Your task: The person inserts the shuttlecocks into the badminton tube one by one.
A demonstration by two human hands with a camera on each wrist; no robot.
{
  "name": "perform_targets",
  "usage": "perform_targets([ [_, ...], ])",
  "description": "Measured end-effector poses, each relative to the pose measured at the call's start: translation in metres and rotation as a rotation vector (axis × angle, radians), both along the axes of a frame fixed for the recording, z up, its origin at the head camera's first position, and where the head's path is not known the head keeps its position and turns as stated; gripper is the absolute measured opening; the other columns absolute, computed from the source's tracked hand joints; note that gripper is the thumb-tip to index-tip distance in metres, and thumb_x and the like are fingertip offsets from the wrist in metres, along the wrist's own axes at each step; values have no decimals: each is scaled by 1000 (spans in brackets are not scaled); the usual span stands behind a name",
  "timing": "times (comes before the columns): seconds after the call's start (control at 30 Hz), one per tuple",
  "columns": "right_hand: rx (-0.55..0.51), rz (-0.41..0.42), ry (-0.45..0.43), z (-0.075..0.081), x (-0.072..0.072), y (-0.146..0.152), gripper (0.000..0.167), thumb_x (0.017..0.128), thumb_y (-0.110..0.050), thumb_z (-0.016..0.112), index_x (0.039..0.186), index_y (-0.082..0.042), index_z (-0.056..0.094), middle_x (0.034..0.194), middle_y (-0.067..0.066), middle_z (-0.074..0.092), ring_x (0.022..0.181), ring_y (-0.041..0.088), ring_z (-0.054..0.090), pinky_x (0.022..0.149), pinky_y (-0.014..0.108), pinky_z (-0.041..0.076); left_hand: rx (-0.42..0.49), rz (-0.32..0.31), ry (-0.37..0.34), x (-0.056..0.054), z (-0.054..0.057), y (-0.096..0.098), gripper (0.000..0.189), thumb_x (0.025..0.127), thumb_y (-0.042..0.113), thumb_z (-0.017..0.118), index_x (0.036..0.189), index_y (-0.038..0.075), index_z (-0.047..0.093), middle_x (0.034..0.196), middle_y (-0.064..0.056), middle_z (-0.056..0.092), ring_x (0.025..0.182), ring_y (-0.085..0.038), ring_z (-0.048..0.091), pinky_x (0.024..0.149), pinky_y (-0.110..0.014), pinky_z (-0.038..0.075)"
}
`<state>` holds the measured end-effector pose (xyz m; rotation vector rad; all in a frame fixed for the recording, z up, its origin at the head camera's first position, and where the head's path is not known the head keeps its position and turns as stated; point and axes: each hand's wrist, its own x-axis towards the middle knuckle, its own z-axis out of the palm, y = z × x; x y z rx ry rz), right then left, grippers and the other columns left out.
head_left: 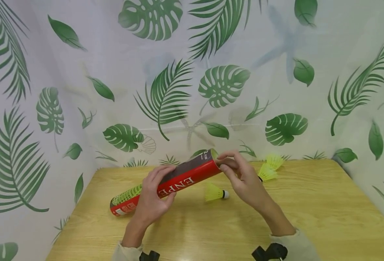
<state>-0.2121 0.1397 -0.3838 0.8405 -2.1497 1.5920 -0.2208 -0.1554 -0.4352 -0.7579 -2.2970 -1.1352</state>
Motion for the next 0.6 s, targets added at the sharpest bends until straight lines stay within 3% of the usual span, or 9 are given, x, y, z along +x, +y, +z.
perform_targets([
  [0.37,48,4,38,-11,-8,22,30,97,7,62,125,-4,61,121,9,69,113,21,67,97,28,52,-20,57,-12,2,-1,-22,75,73,2,86,140,22,59,139,1,57,127,-22,52,100,-57,38],
  [0.6,111,-26,-96,-44,-21,30,29,98,0,65,126,-6,62,119,13,70,110,28,69,92,35,55,-28,100,-8,-1,-2,-38,75,72,-1,85,139,20,60,138,0,59,124,-23,54,100,-56,39],
])
